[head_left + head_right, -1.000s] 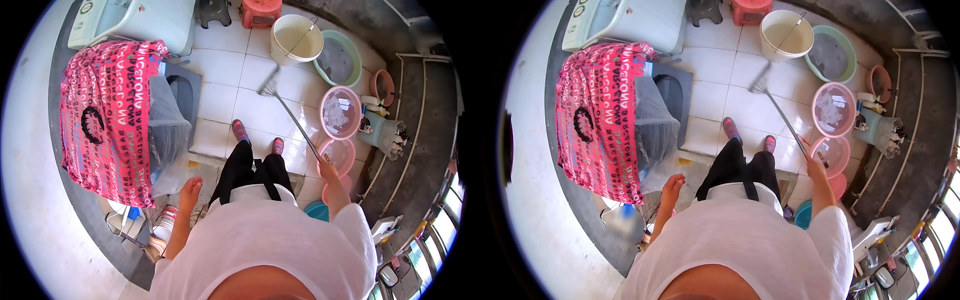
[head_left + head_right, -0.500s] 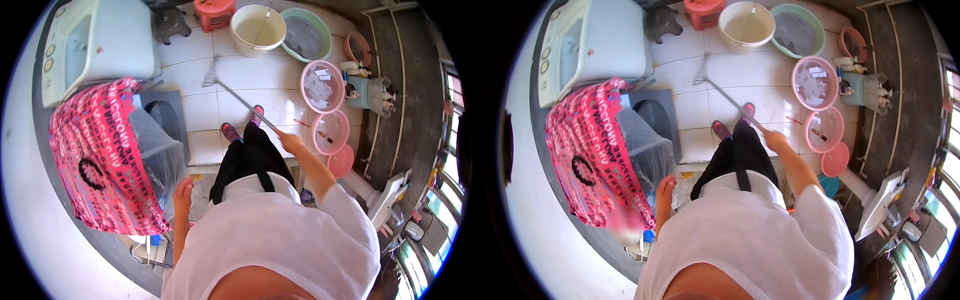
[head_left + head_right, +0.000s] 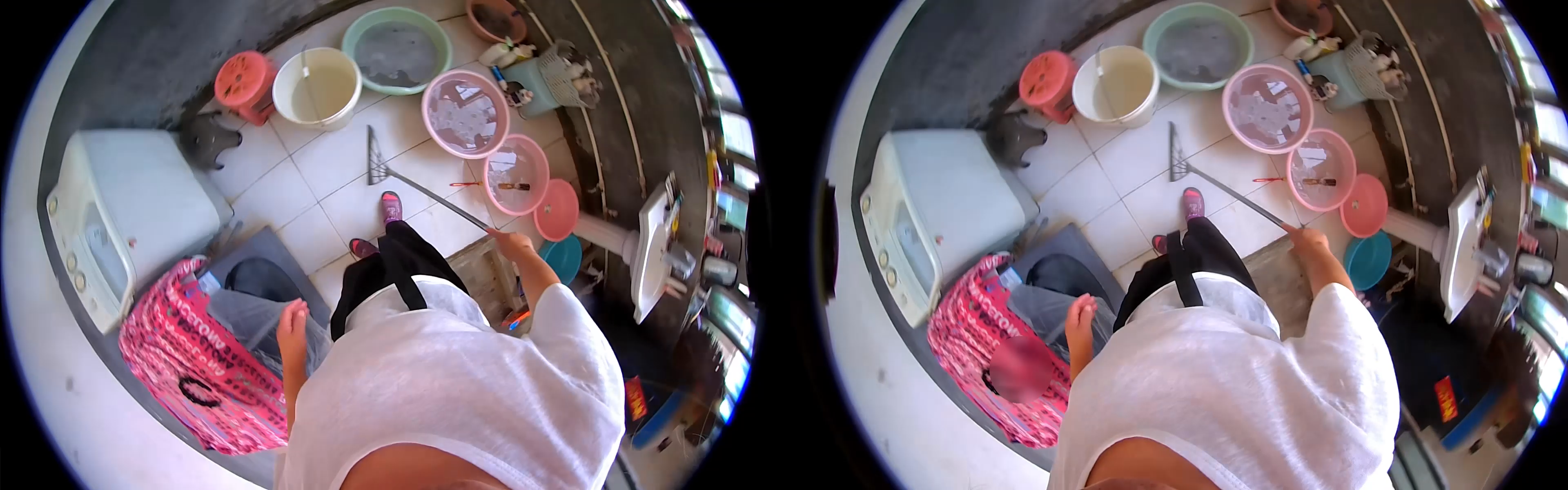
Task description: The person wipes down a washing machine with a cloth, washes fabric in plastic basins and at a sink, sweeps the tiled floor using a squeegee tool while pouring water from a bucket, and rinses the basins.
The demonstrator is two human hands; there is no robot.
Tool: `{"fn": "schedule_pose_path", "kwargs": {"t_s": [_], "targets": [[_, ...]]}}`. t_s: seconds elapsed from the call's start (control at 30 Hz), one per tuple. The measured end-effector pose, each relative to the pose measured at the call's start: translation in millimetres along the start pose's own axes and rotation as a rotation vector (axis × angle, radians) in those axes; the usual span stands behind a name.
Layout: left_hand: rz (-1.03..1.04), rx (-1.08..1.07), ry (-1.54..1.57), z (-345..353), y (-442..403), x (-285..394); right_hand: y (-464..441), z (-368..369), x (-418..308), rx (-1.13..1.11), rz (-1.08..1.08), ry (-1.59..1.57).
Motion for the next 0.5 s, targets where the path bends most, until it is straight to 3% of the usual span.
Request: {"fn": "schedule_pose_path", "kwargs": {"t_s": [0.1, 0.2, 0.23, 0.33, 0.37, 0.5], "targets": [[0.053, -0.1, -0.045, 15.2, -45.2, 31.0, 26.0, 34.7, 39.3, 0.099, 0.065, 0.074], [0.1, -0.235, -0.139, 36.3, -86.1, 58.4, 64.9, 40.8, 39.6, 0.002, 0.19, -0.082], [0.121, -0.296, -0.188, 41.5, -100.0, 68.7, 46.4, 66.5, 38.6, 0.109, 0.081, -0.153], [0.157, -0.434, -0.336, 66.4, -129.9, 99.8, 57.8, 83.0, 1.0, 0.199, 0.122, -0.341], [0.171, -0.481, -0.346, 73.7, -139.6, 109.4, 72.2, 89.6, -10.9, 0.257, 0.188, -0.536], [0.243, -0.69, -0.467, 98.3, -176.2, 142.6, 91.8, 195.6, -80.3, 0.27, 0.41, -0.963]]}}
Point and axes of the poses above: each hand's wrist, its own y-axis away from the middle knuckle, its own z-axis out of the palm, x = y × z, the point moved 8 cm from there along -y, towards the middle knuckle, and after that the axes turned 4 degrees about -x, right-handed, at the moved point
